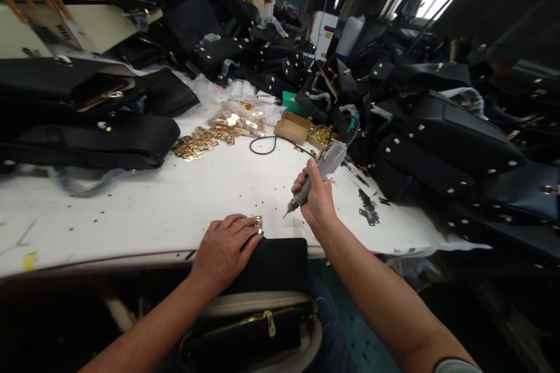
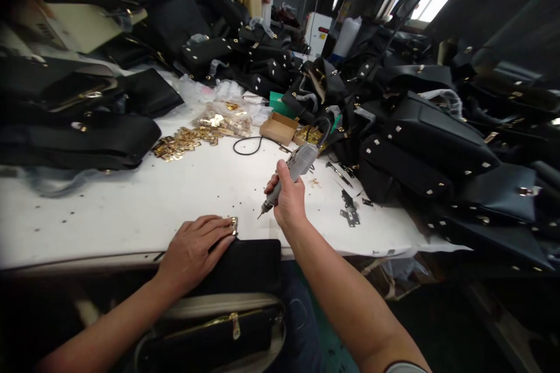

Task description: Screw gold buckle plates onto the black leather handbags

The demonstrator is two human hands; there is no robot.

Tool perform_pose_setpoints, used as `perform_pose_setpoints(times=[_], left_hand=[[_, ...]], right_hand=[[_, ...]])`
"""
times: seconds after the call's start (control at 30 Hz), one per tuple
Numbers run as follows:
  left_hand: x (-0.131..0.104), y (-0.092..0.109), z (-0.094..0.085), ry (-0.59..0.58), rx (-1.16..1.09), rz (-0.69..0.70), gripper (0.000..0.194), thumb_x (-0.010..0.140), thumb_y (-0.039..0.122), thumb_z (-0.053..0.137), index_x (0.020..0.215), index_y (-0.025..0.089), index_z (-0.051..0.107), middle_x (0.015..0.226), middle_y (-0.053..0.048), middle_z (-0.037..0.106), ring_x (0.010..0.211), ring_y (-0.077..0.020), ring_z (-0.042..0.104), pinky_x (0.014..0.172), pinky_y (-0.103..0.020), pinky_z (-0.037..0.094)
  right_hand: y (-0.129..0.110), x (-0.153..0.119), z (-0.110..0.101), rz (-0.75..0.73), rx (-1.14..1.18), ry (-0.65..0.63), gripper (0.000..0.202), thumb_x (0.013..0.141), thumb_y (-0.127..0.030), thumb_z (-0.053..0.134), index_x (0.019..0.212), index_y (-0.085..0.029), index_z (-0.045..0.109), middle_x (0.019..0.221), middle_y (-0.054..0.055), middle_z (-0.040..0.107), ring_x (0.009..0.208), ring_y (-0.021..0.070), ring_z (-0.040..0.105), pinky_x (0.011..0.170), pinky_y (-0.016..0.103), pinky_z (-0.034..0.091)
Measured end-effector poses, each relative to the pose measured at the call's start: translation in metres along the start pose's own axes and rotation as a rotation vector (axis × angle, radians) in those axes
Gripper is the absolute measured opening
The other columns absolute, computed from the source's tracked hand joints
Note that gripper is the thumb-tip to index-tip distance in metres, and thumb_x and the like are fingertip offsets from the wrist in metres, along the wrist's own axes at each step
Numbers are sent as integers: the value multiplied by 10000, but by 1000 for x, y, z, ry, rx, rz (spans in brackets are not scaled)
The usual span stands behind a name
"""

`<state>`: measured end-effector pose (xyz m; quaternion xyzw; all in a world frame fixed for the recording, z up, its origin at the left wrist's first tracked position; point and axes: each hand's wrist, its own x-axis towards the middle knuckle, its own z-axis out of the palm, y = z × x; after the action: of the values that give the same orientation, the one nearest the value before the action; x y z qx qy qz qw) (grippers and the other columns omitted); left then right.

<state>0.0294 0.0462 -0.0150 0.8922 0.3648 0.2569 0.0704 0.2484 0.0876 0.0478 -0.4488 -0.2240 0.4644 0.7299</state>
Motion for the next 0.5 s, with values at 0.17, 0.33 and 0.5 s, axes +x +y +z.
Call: perform_pose_setpoints(times=[0.17,0.33,0.5], left_hand=[[-1,2,-1,-44,-40,-48,195,986,320,574,1133,262,688,1233,-17,705,1141,-246,587,853,-422,435],[-1,3,-3,-62,-47,-61,183,991,327,564,1116,258,679,1234,-11,701,1144,-251,578,853,-430,430],[-1,3,-2,-62,-32,-53,183,1000,316,546,1110,245,674,1221,-8,704,1141,-248,576,839,-433,426]], right_hand=[[28,-32,31,155,50,-49,446,724,-548,808,816,-202,544,593,-77,530,466,86,508,432,206,429],[34,-40,43,180,53,-48,451,715,-558,806,826,-205,549,588,-80,529,461,85,500,428,206,425],[36,-40,45,177,31,-36,440,723,-554,802,823,-204,554,586,-78,530,460,85,500,425,205,419]])
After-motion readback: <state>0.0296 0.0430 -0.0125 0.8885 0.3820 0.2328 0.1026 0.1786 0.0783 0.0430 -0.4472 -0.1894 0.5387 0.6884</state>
